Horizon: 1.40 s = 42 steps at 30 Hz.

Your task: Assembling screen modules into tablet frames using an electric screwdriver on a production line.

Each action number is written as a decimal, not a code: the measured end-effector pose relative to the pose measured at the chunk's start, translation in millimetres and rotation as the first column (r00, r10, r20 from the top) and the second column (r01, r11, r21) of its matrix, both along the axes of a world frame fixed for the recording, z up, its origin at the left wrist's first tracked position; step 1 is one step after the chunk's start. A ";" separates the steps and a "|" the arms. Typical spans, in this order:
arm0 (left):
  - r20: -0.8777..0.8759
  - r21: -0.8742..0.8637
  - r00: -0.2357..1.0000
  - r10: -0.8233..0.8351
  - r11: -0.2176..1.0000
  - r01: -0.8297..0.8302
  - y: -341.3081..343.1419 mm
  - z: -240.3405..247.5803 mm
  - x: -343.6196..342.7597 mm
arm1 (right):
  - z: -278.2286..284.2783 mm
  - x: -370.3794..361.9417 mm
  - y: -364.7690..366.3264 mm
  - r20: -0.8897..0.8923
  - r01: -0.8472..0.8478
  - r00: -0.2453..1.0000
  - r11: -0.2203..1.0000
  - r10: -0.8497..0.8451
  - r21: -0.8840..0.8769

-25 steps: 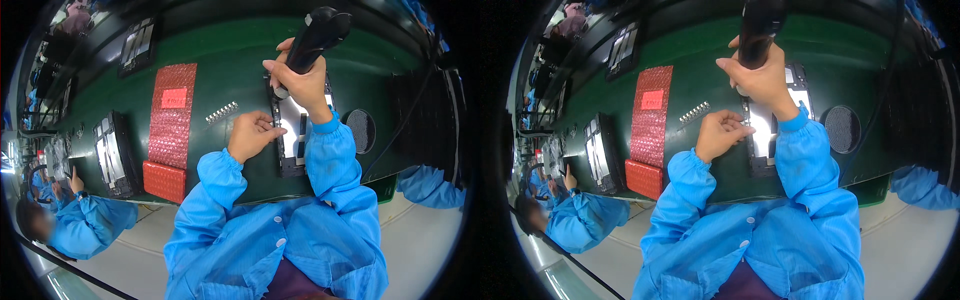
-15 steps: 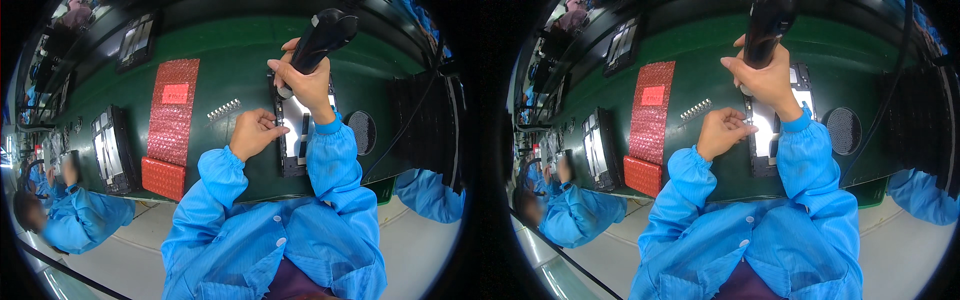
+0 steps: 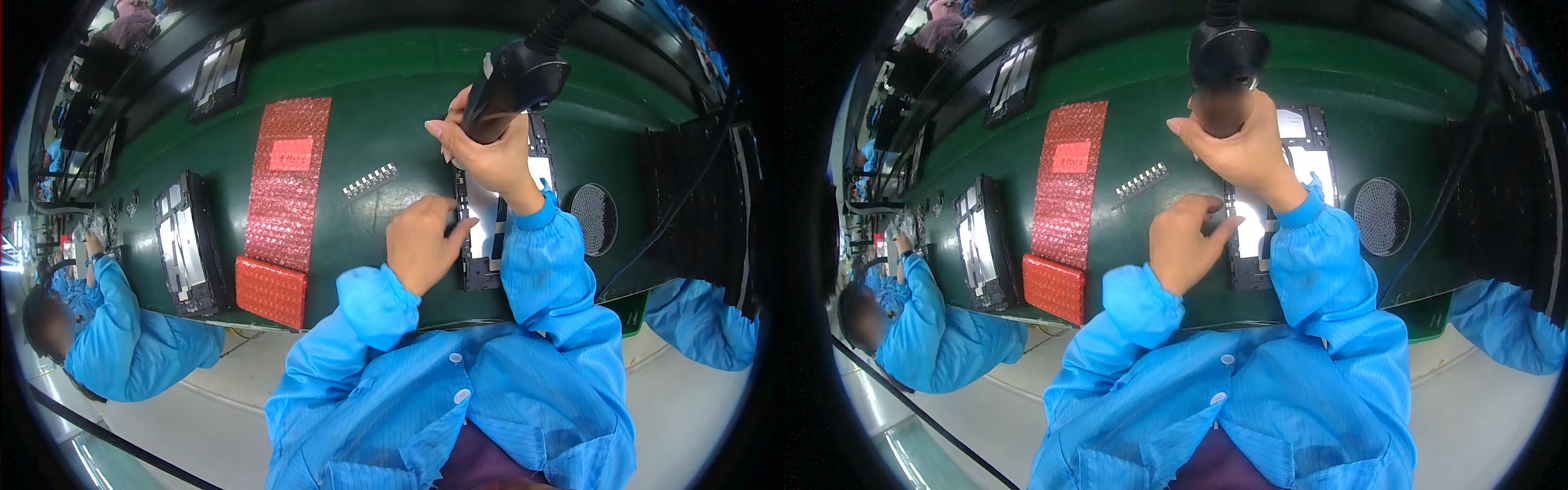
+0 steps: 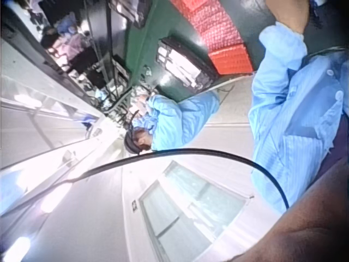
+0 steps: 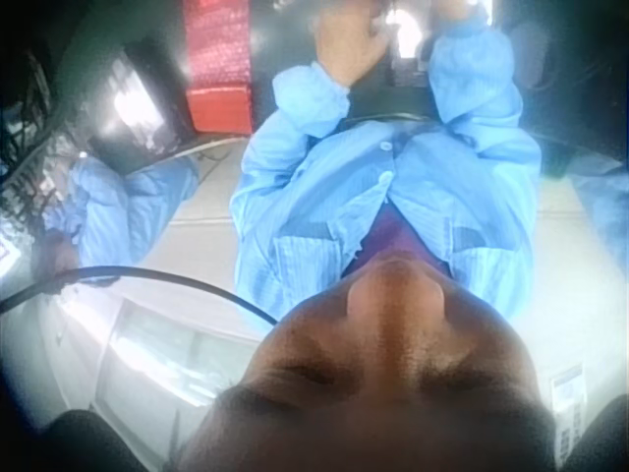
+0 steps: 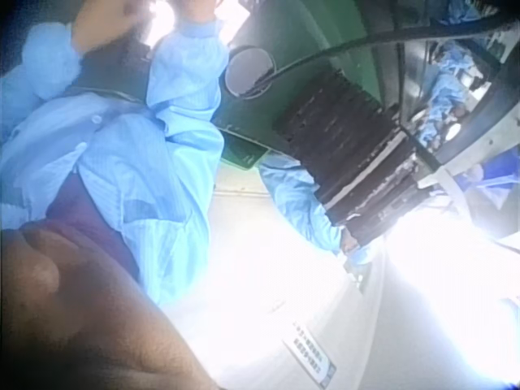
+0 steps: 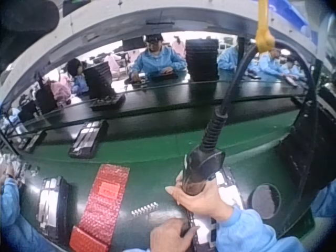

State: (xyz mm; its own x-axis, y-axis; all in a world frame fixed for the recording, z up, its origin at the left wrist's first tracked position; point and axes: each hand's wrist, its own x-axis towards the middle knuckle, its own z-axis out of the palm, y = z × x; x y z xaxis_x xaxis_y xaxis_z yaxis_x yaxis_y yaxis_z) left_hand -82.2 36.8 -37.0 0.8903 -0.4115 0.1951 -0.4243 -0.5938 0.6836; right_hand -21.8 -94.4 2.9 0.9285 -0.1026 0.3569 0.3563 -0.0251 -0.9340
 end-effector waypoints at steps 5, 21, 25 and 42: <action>0.282 -0.003 0.903 -0.325 0.941 0.339 -3.3 3.3 -47.4 | 1.4 1.0 0.4 -0.007 0.023 1.000 0.991 -0.022 0.134; 0.188 0.356 0.592 -0.784 0.616 0.703 -10.2 8.4 155.6 | 3.5 -65.2 -49.1 -0.044 -0.074 0.995 0.956 0.090 0.285; 0.254 0.352 0.480 -0.839 0.543 0.762 -65.1 6.8 184.2 | 10.9 -77.3 -57.8 -0.063 -0.091 0.991 0.936 0.120 0.341; 0.497 0.443 0.582 -0.643 0.765 0.467 -144.4 3.9 183.4 | -13.0 -89.3 -81.9 -0.155 -0.051 0.982 0.946 0.106 0.321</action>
